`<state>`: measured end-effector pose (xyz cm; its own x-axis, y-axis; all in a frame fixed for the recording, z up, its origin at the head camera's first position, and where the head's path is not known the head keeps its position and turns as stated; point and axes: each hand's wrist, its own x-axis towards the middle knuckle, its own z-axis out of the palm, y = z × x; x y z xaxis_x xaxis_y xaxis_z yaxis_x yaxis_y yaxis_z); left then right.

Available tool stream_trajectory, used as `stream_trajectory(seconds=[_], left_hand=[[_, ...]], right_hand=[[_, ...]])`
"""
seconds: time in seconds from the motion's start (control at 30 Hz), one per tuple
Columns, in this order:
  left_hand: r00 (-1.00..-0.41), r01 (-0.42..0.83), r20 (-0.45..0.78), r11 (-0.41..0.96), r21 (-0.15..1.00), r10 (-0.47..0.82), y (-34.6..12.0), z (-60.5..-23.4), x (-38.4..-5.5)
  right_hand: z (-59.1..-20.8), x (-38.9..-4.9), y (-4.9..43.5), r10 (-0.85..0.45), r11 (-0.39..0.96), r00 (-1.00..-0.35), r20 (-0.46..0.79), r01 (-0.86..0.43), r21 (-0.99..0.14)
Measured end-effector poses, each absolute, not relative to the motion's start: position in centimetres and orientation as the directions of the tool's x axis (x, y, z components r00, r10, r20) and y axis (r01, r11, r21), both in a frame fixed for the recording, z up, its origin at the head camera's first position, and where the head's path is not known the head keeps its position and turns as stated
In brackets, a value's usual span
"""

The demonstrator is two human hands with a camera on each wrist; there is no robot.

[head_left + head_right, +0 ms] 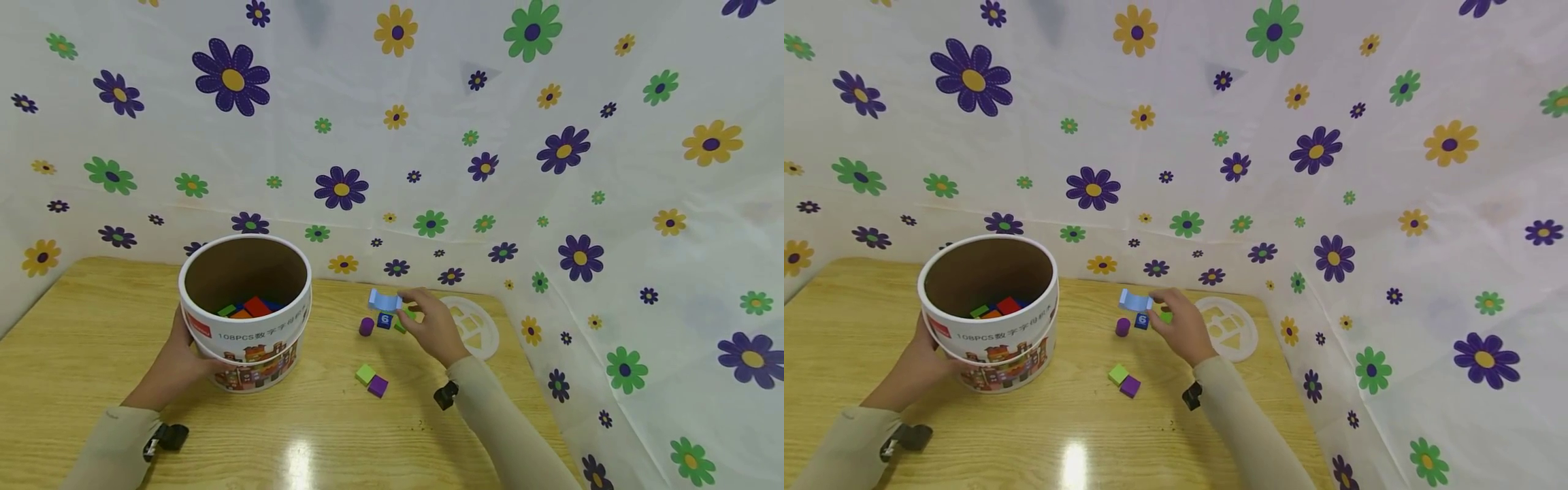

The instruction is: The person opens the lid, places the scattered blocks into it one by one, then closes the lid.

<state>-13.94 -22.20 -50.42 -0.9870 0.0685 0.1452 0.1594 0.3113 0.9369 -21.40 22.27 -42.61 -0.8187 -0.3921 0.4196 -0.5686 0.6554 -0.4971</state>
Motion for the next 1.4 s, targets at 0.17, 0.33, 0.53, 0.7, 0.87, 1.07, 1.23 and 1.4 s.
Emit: stream_trajectory(seconds=[0.17, 0.33, 0.53, 0.7, 0.87, 1.07, 1.23, 1.4], left_hand=[[-0.983, 0.180, 0.164, 0.295, 0.938, 0.078, -22.1, -50.4, -13.9], [-0.984, 0.177, 0.161, 0.299, 0.938, 0.078, -22.2, -50.5, -13.8], [-0.978, 0.206, 0.188, 0.312, 0.928, 0.089, -22.3, -50.9, -13.9], [-0.974, 0.226, 0.205, 0.326, 0.918, 0.100, -22.3, -51.0, -13.9], [-0.975, 0.220, 0.199, 0.336, 0.916, 0.097, -22.3, -51.1, -14.0], [-0.977, 0.212, 0.197, 0.318, 0.924, 0.077, -22.2, -50.9, -14.2], [-0.976, 0.219, 0.206, 0.311, 0.925, 0.076, -22.2, -50.7, -14.1], [-0.979, 0.206, 0.191, 0.326, 0.923, 0.075, -22.2, -50.5, -13.9]], right_hand=[[-41.8, -21.5, 21.4, -0.415, 0.637, -0.780, 0.468, -0.616, -0.463], [-41.1, -21.6, 20.5, -0.418, 0.623, -0.768, 0.486, -0.631, -0.462], [-40.5, -21.6, 19.5, -0.404, 0.587, -0.753, 0.519, -0.649, -0.484], [-40.2, -21.6, 18.4, -0.399, 0.567, -0.724, 0.563, -0.677, -0.469], [-39.5, -21.6, 17.3, -0.400, 0.548, -0.708, 0.583, -0.694, -0.467], [-38.5, -21.8, 15.7, -0.429, 0.502, -0.682, 0.592, -0.725, -0.472], [-37.6, -21.8, 14.1, -0.458, 0.472, -0.664, 0.591, -0.745, -0.472], [-36.7, -21.7, 12.5, -0.485, 0.452, -0.651, 0.584, -0.759, -0.469]])
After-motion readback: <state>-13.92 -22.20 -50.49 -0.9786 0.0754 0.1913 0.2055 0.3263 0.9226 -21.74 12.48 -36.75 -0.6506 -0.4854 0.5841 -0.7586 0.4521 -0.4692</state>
